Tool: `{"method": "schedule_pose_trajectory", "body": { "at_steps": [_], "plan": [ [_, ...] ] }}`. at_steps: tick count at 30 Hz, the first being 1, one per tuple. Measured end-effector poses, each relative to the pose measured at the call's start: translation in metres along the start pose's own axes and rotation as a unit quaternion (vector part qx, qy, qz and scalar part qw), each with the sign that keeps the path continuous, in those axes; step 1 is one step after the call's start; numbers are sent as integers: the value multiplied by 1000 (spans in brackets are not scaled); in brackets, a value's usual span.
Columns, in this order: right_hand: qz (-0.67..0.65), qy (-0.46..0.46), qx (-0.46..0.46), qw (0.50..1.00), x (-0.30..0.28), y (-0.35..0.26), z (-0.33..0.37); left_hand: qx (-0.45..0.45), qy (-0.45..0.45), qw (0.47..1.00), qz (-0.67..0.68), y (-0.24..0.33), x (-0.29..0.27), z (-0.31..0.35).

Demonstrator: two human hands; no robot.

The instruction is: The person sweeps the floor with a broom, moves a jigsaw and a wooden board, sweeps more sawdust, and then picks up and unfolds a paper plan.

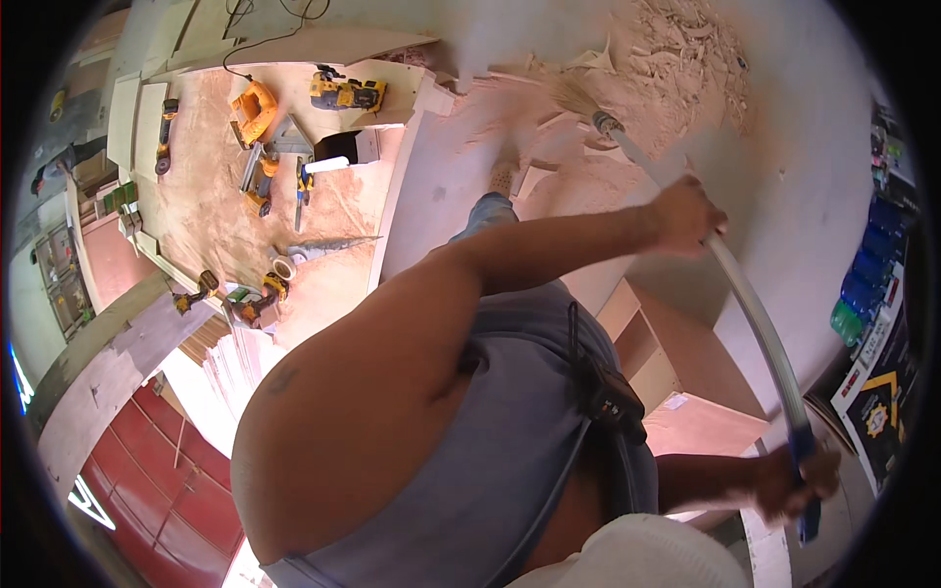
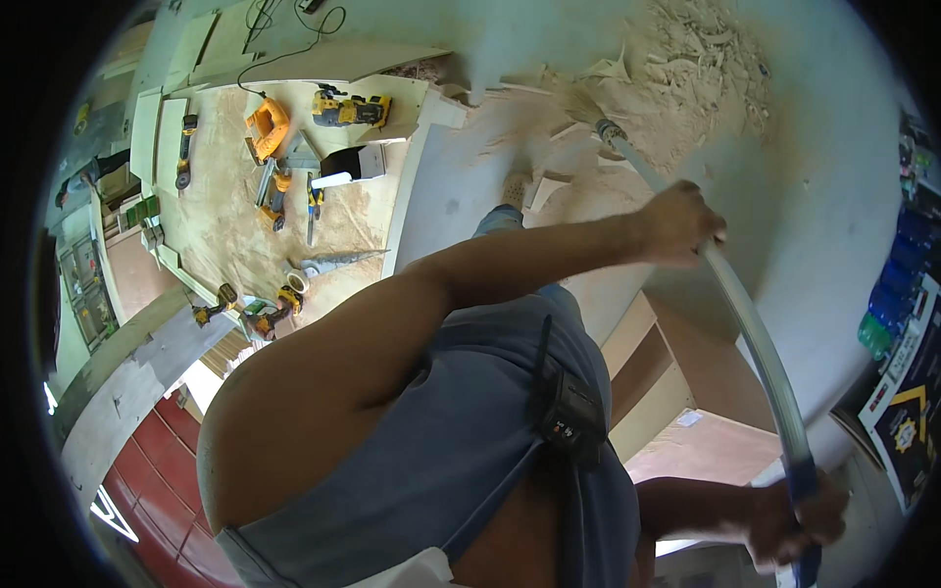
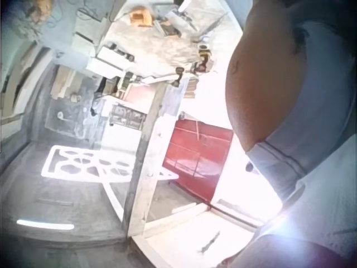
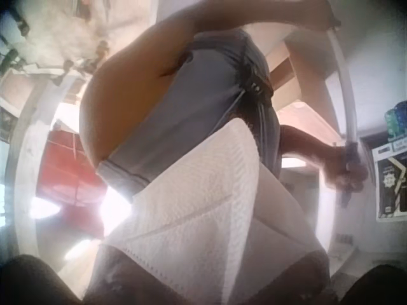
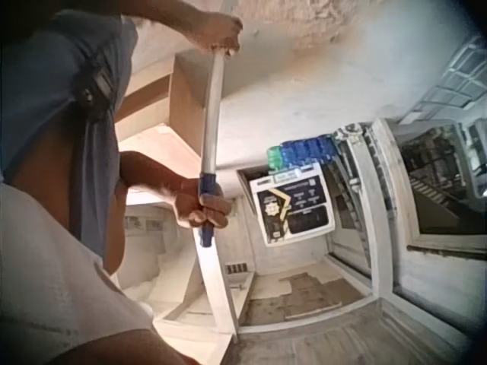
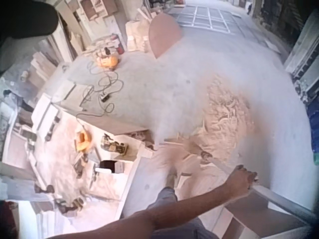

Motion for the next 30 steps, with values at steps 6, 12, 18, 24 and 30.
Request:
{"method": "schedule_pose_trajectory", "body": {
  "at_steps": [6,12,18,24,30],
  "plan": [
    [80,84,-87,989,41,-16,-60,16,39,997,61,-2,-112,14],
    [17,-234,-41,971,231,56,-45,-151,160,975,-29,-139,-207,77],
    [-6,-279,-47,959,360,17,-57,-111,258,960,-12,-173,-246,75],
    [-128,-247,-210,937,366,-42,-125,-58,292,955,-14,-112,-312,36],
    [-203,-268,-283,898,397,-44,-140,-56,342,935,-77,-110,-397,23]
  ]
}}
Point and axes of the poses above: each hand's wrist, its own z-axis away from the middle knuckle, its own x-axis out of the palm, y = z × x, the point moved 6 cm from there along -z, towards the middle knuckle, and after that the axes turned 5 degrees about z, right-handed, at the moved point
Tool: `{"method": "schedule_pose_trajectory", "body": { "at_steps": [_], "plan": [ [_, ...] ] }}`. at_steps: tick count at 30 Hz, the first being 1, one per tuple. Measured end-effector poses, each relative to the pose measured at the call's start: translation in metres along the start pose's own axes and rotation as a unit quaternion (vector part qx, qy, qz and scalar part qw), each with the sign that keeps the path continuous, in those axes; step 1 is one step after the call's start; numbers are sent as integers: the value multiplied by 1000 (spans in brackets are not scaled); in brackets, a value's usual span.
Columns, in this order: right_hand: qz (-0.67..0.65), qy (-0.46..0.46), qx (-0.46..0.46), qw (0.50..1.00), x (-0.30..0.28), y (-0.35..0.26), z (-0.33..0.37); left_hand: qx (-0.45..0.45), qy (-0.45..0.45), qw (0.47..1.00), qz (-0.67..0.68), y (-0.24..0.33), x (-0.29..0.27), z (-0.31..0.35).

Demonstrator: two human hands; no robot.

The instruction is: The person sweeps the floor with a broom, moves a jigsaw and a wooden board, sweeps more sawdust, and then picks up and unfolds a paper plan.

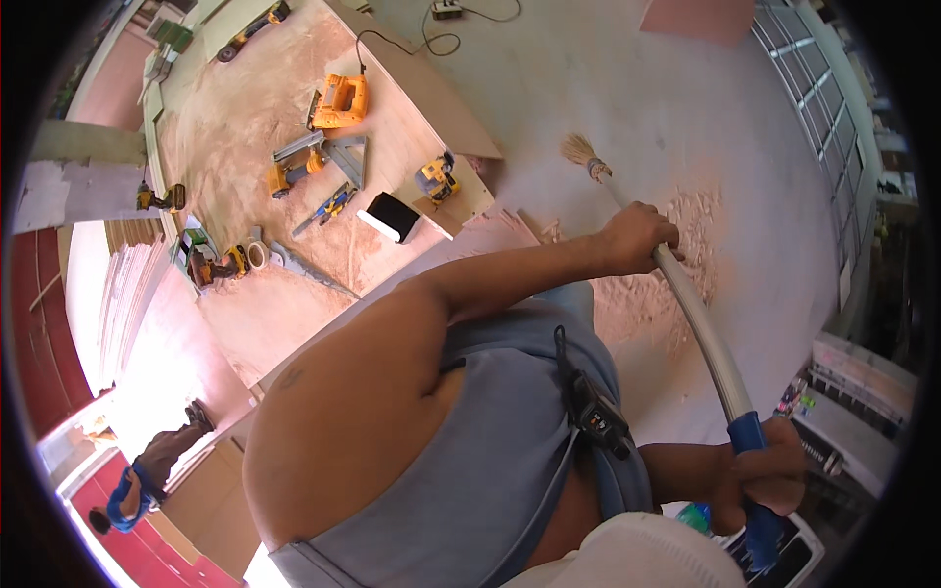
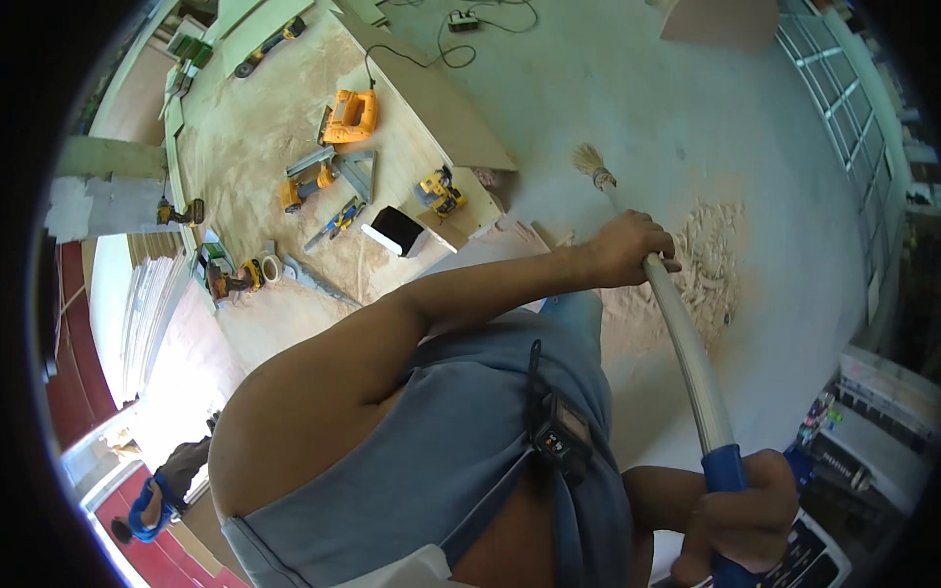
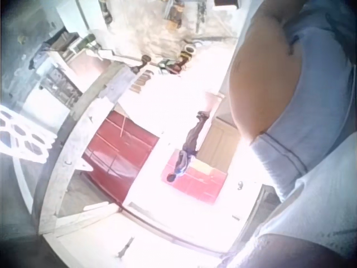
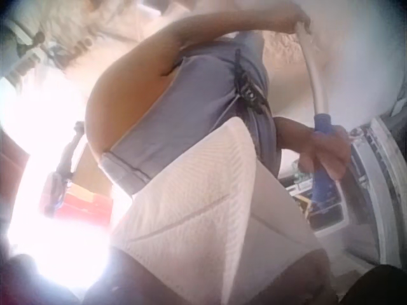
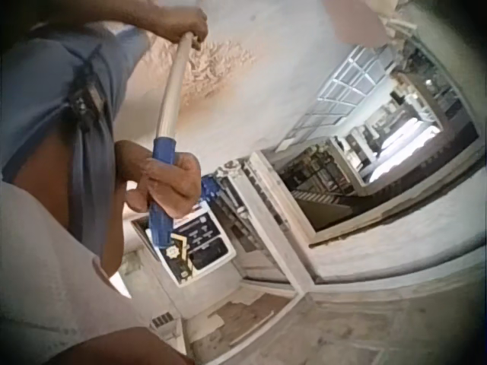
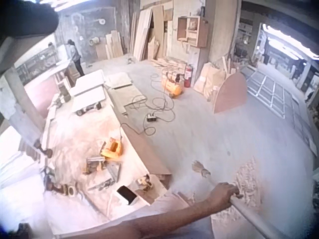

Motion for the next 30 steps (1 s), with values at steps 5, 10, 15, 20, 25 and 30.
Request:
{"method": "schedule_pose_trajectory", "body": {
  "at_steps": [5,10,15,20,25,30],
  "plan": [
    [-66,-199,-49,977,34,75,-43,-44,101,991,-69,-52,-41,-58],
    [-92,-201,1,975,84,214,-74,-145,149,970,-127,-177,-42,-122],
    [-95,-232,169,953,147,455,-93,-372,48,911,-172,-341,-35,-133],
    [-104,-240,231,937,149,603,-122,-551,37,808,-204,-402,-78,-67],
    [-171,-281,299,896,218,687,-133,-631,218,704,-240,-398,-167,6],
    [-136,-322,321,880,304,753,-173,-653,436,587,-195,-387,-221,65]
  ]
}}
Point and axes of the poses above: each hand's wrist, its own z-axis away from the middle knuckle, its own x-axis out of the palm, y = z × x, the point moved 6 cm from there along -z, towards the middle knuckle, and after that the axes turned 5 degrees about z, right-handed, at the moved point
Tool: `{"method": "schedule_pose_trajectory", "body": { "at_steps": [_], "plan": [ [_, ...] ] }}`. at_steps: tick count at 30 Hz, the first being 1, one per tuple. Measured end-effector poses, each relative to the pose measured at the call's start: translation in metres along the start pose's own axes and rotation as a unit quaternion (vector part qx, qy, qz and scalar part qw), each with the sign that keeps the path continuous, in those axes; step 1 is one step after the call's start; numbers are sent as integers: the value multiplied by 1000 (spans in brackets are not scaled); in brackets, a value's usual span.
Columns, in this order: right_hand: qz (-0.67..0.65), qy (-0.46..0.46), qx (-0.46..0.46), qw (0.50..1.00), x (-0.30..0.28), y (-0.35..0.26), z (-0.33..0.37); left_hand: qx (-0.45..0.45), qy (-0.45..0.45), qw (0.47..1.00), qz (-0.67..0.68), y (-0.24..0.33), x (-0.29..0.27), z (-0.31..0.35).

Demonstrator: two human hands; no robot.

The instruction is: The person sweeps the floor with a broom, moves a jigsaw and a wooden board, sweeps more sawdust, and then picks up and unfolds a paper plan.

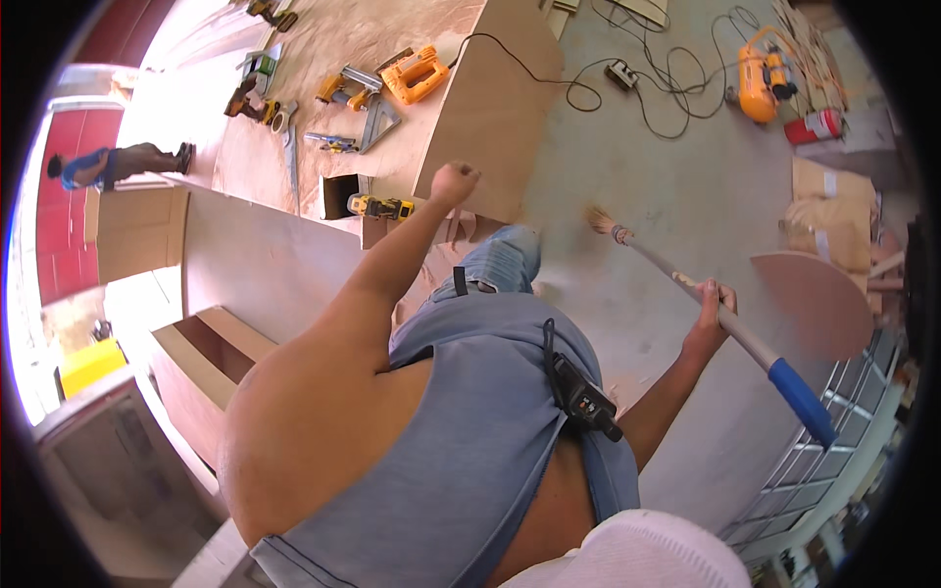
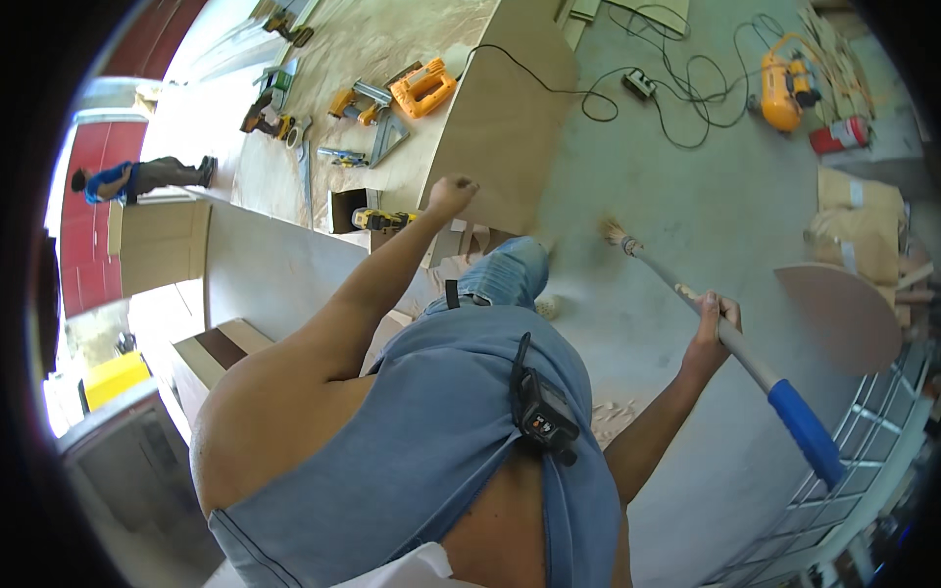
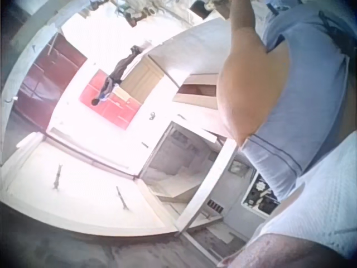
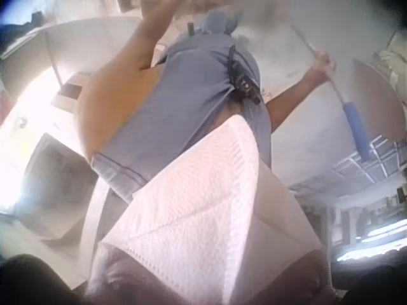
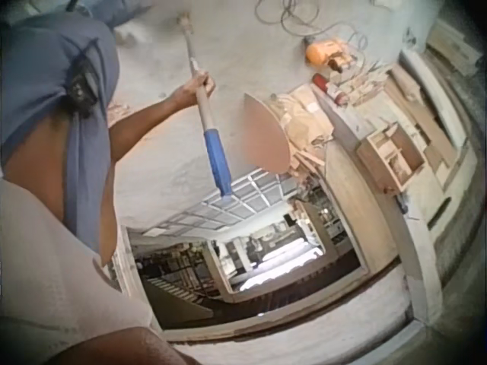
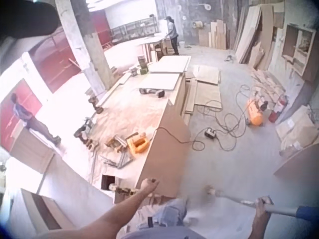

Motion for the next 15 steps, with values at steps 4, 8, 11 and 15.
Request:
{"method": "schedule_pose_trajectory", "body": {
  "at_steps": [4,8,11,15],
  "plan": [
    [17,-30,-17,999,17,3,-78,-212,107,885,400,-32,-2,-62],
    [39,-18,-19,999,28,17,-148,-190,285,743,575,-93,-9,-191],
    [21,40,32,998,35,34,-207,-295,284,771,488,-180,-14,-274],
    [93,42,64,993,50,30,-312,-400,307,555,662,-232,20,-325]
  ]
}}
Point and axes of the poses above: each hand's wrist, its own z-axis away from the middle knuckle, its own x-axis out of the palm, y = z × x, the point moved 6 cm from there along -z, towards the middle knuckle, and after that the axes turned 5 degrees about z, right-handed, at the moved point
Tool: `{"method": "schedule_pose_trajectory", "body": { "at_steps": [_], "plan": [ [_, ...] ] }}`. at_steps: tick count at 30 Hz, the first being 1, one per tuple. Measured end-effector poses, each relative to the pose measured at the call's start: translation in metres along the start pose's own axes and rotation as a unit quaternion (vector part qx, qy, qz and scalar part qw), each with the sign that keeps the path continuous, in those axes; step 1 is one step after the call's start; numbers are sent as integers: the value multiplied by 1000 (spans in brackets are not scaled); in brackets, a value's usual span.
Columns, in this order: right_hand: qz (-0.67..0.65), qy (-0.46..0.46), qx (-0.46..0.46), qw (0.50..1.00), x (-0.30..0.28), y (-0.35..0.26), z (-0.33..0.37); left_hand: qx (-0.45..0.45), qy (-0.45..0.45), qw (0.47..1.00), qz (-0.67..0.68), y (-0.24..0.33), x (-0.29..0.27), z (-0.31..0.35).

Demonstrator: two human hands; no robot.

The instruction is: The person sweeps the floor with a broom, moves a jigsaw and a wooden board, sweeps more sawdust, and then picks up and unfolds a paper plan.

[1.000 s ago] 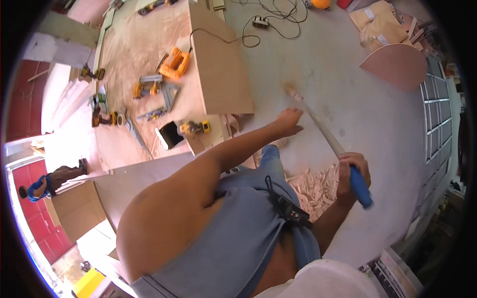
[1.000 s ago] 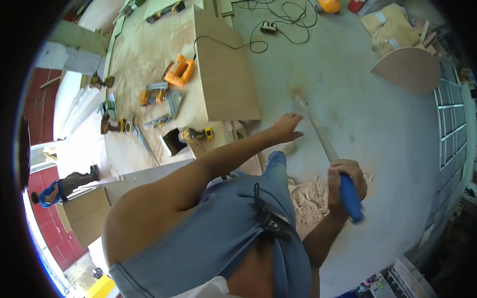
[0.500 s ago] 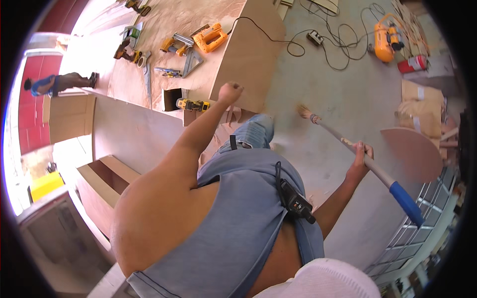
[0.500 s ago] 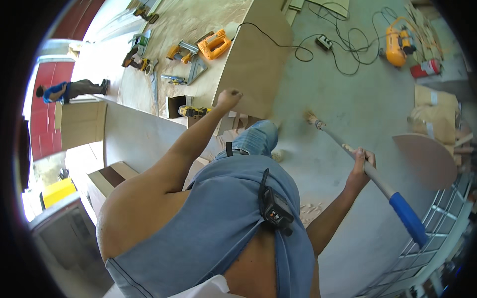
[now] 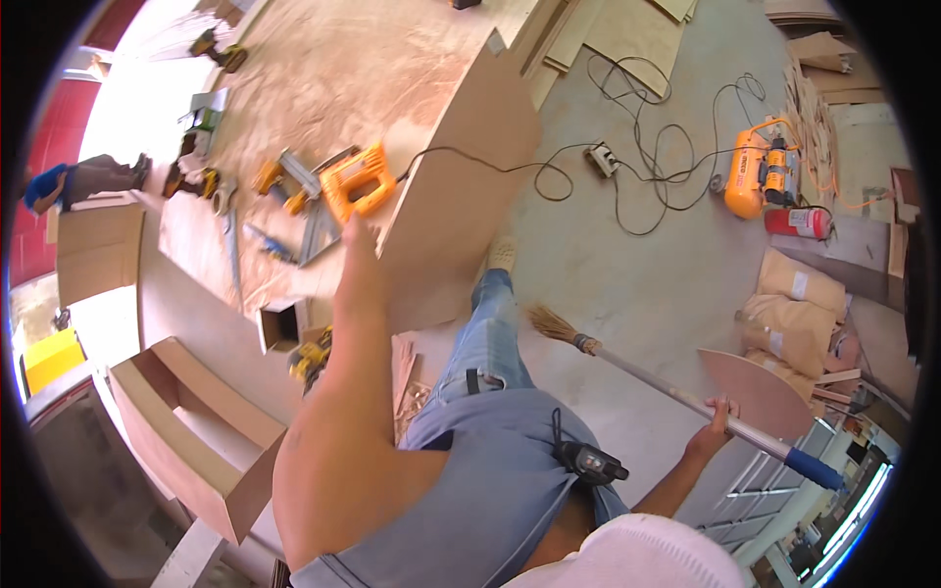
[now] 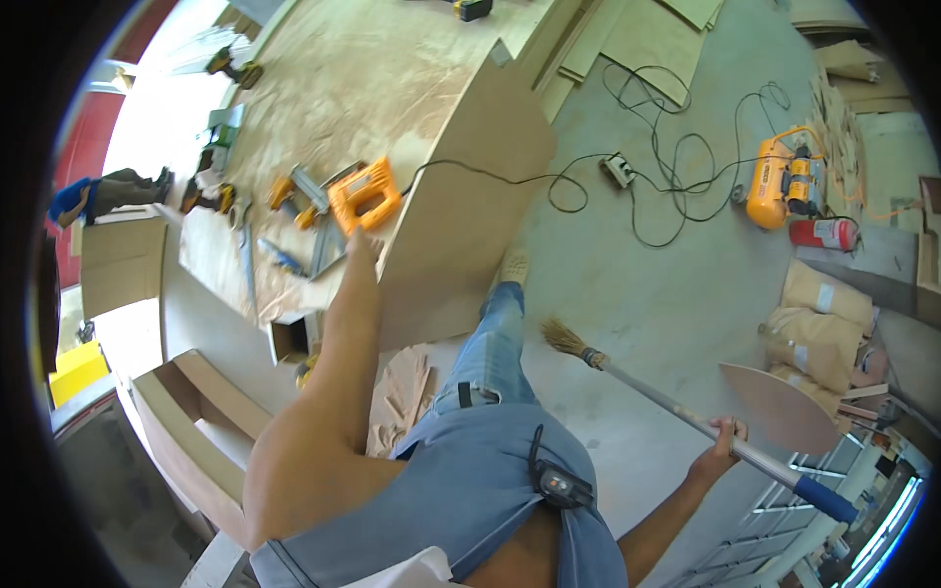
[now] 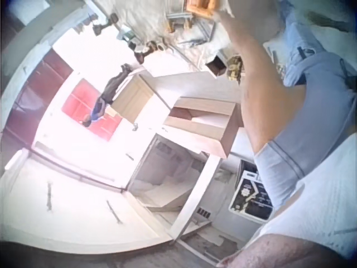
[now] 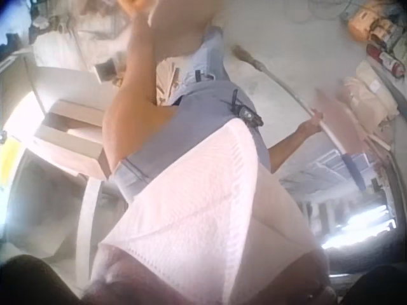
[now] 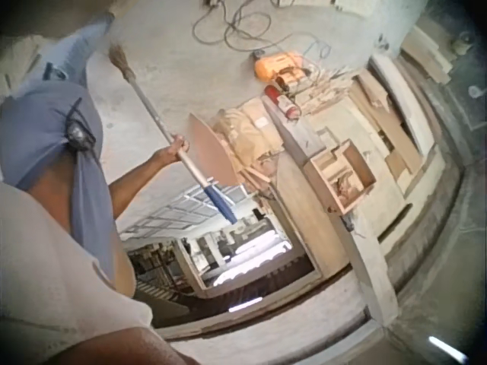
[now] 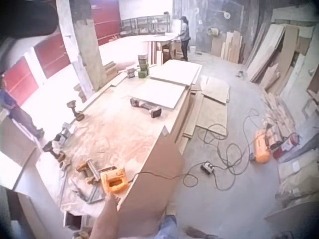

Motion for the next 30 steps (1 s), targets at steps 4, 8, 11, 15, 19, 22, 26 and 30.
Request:
{"method": "schedule_pose_trajectory", "body": {
  "at_steps": [4,8,11,15,19,22,26,30],
  "plan": [
    [73,22,15,997,10,-38,-97,-55,115,992,14,-7,12,-2],
    [86,18,-13,996,30,-87,-180,-61,127,989,38,-3,34,8],
    [88,10,-48,995,62,-116,-231,-53,80,986,136,-5,43,7],
    [106,-17,-66,992,99,-137,-272,57,50,974,212,16,43,8],
    [137,-57,-93,984,125,-144,-304,129,47,973,186,61,64,30],
    [126,-53,-100,986,125,-143,-324,172,78,973,135,92,97,63],
    [133,-44,-114,984,111,-133,-356,185,59,970,147,111,149,124],
    [93,-44,-116,988,93,-113,-401,186,-48,969,155,84,196,221]
  ]
}}
Point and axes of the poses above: each hand's wrist, its own z-axis away from the middle knuckle, its own x-axis out of the palm, y = z × x, the point moved 6 cm from there along -z, towards the middle knuckle, and after that the axes turned 5 degrees about z, right-handed, at the moved point
